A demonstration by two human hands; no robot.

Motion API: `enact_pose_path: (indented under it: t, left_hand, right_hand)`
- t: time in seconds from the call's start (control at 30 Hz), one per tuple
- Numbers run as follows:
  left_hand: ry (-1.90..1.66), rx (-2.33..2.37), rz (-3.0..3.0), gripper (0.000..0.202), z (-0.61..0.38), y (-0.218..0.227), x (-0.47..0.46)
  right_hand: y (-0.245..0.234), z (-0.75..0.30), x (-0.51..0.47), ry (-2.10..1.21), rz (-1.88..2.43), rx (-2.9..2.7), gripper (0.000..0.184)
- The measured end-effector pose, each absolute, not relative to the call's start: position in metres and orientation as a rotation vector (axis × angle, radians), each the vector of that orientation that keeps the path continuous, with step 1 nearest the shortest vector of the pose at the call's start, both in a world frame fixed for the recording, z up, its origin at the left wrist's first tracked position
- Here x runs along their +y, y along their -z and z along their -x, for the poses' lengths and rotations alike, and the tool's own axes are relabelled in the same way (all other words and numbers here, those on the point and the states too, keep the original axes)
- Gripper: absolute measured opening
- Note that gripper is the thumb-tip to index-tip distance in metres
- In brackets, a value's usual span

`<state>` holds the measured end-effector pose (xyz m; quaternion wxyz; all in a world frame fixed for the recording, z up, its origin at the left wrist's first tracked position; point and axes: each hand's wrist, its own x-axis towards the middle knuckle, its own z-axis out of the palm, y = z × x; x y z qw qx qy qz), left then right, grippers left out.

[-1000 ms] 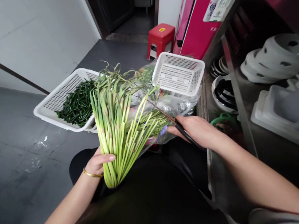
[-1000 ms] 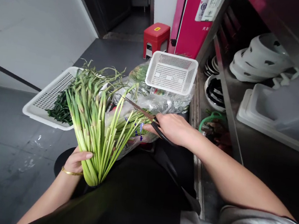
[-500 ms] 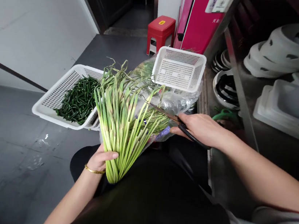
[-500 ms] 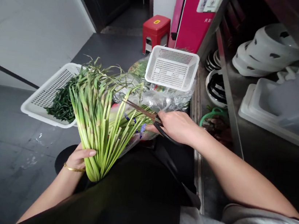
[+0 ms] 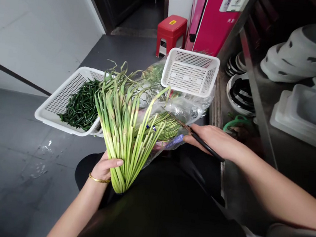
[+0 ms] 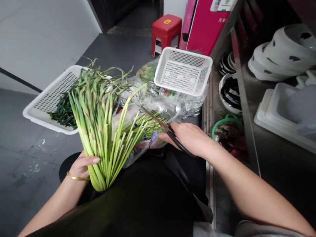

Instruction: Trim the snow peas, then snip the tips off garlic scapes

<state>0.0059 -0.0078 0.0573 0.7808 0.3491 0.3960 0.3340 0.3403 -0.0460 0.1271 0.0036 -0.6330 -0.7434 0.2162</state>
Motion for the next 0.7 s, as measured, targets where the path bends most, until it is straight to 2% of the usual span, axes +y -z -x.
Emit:
enact_pose_path:
  t: [0.4,0.7]
  left_hand:
    - [-0.689,0.835,-0.717,0.072,-0.011,-0.057,-0.011]
    - [-0.71,0.864,-0.707,0.069,-0.016,-0.054,-0.007]
  right_hand:
    - [-0.104,-0.345,-0.044,-0.539,1.966,-2.272,0.051]
    - [-0.11,-0.347,-0.058,-0.714,1.976,-2.194,0.039]
